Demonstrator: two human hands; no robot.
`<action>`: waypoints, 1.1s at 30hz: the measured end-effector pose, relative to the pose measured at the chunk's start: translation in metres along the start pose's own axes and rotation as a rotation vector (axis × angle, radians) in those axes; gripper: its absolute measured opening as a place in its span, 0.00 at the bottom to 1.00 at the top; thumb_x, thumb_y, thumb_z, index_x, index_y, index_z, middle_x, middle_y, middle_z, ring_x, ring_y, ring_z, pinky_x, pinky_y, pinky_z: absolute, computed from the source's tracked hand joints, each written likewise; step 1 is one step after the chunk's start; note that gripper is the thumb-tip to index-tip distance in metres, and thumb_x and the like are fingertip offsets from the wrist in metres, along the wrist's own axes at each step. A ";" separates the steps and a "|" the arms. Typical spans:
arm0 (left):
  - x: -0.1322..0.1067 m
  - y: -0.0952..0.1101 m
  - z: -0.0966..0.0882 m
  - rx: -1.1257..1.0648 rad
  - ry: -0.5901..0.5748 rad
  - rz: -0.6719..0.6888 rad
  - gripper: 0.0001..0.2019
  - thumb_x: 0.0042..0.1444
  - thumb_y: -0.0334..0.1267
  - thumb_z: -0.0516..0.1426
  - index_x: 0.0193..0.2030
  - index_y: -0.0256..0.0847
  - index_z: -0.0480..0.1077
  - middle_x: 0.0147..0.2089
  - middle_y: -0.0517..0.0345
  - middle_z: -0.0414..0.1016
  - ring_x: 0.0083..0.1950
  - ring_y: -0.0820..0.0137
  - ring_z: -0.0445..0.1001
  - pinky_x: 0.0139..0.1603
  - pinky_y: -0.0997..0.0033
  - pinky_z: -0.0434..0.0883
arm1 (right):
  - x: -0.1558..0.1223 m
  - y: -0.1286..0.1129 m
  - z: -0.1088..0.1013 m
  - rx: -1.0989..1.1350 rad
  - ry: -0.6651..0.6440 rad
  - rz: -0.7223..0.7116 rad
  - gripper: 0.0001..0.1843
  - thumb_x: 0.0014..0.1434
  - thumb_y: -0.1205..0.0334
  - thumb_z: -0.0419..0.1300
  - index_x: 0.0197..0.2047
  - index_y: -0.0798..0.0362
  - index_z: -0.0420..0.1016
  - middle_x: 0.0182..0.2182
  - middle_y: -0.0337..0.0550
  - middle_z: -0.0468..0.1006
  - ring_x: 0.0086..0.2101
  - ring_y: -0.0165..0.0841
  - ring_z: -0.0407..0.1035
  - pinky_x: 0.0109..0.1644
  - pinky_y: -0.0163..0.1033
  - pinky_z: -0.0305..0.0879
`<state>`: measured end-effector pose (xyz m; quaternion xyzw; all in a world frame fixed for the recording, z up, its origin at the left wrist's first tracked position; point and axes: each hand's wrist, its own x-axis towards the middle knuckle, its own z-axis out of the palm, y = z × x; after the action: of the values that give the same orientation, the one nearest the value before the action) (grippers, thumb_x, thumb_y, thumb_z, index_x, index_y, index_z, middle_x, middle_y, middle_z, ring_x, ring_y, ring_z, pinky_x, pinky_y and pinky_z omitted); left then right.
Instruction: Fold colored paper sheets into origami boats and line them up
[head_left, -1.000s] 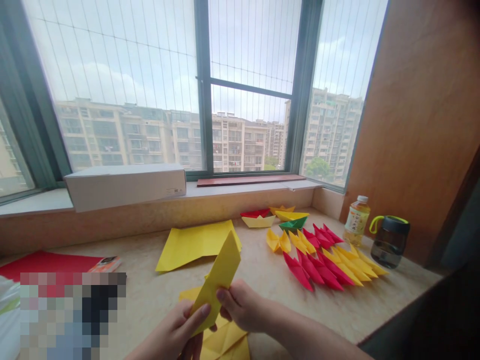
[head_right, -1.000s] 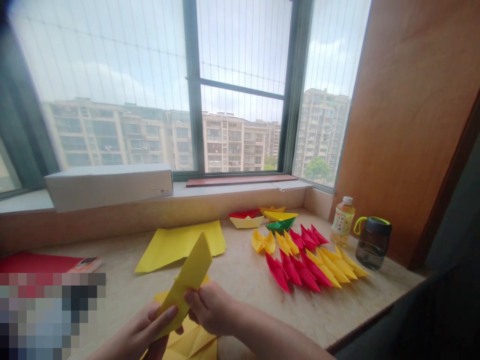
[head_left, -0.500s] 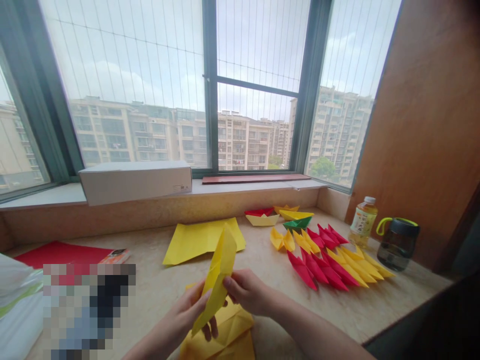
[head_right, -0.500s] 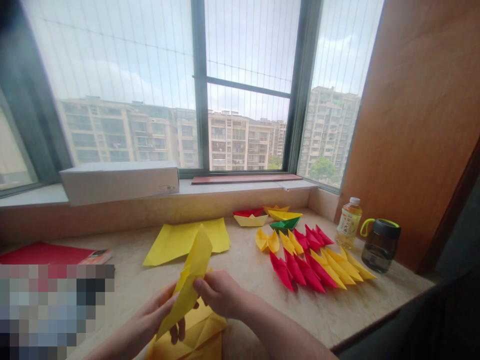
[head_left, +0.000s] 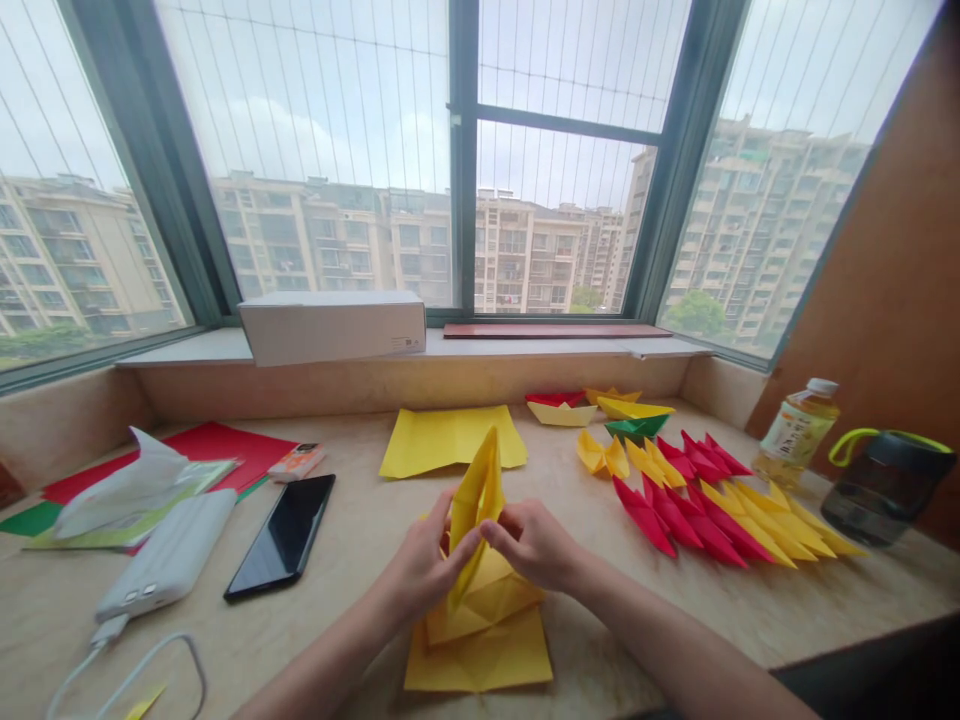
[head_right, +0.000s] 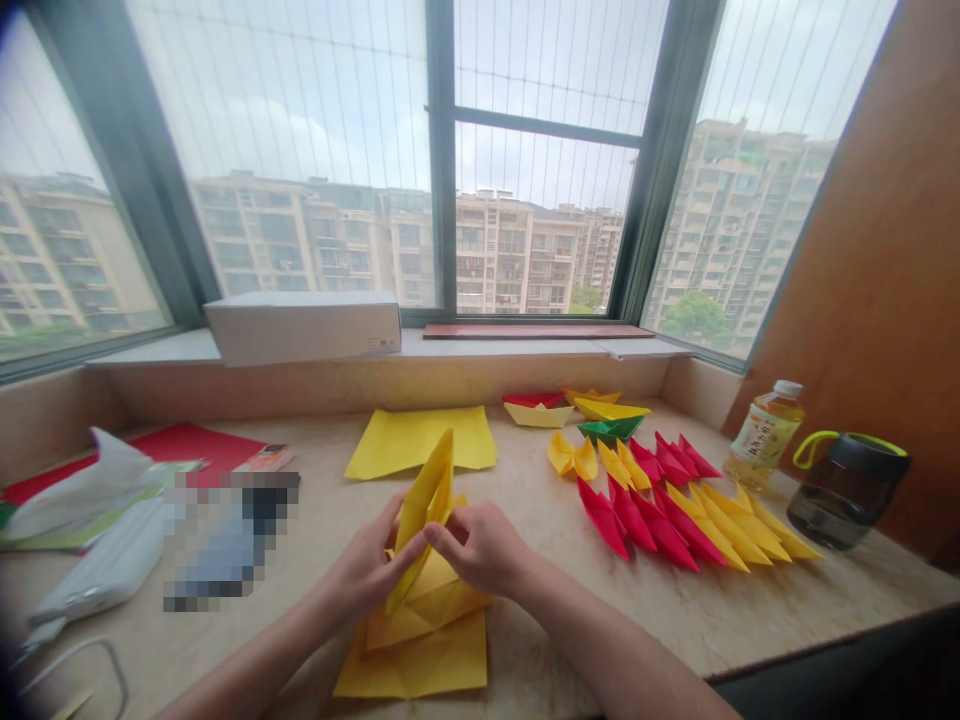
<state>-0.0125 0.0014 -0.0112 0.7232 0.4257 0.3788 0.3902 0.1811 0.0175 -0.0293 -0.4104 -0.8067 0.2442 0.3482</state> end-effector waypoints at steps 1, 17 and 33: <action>-0.001 0.001 0.000 0.024 -0.011 0.000 0.28 0.60 0.53 0.57 0.62 0.40 0.61 0.32 0.58 0.76 0.32 0.65 0.74 0.31 0.73 0.66 | 0.000 0.000 0.001 -0.005 -0.010 0.008 0.30 0.67 0.43 0.50 0.20 0.54 0.62 0.17 0.32 0.57 0.20 0.24 0.50 0.23 0.33 0.43; 0.003 -0.004 -0.002 0.046 0.096 0.044 0.14 0.62 0.45 0.55 0.40 0.35 0.72 0.31 0.56 0.71 0.33 0.68 0.67 0.35 0.71 0.65 | -0.005 -0.005 0.002 -0.072 0.019 0.058 0.17 0.61 0.63 0.54 0.21 0.53 0.62 0.16 0.32 0.62 0.19 0.25 0.54 0.24 0.34 0.45; 0.004 -0.008 0.002 0.070 -0.040 -0.008 0.13 0.61 0.40 0.50 0.30 0.36 0.69 0.29 0.57 0.71 0.30 0.69 0.67 0.32 0.72 0.63 | -0.004 -0.002 0.008 0.058 0.138 0.092 0.13 0.62 0.65 0.52 0.25 0.54 0.64 0.20 0.35 0.67 0.22 0.27 0.58 0.25 0.34 0.49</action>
<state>-0.0119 0.0067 -0.0179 0.7421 0.4337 0.3477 0.3745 0.1757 0.0120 -0.0348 -0.4525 -0.7539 0.2542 0.4029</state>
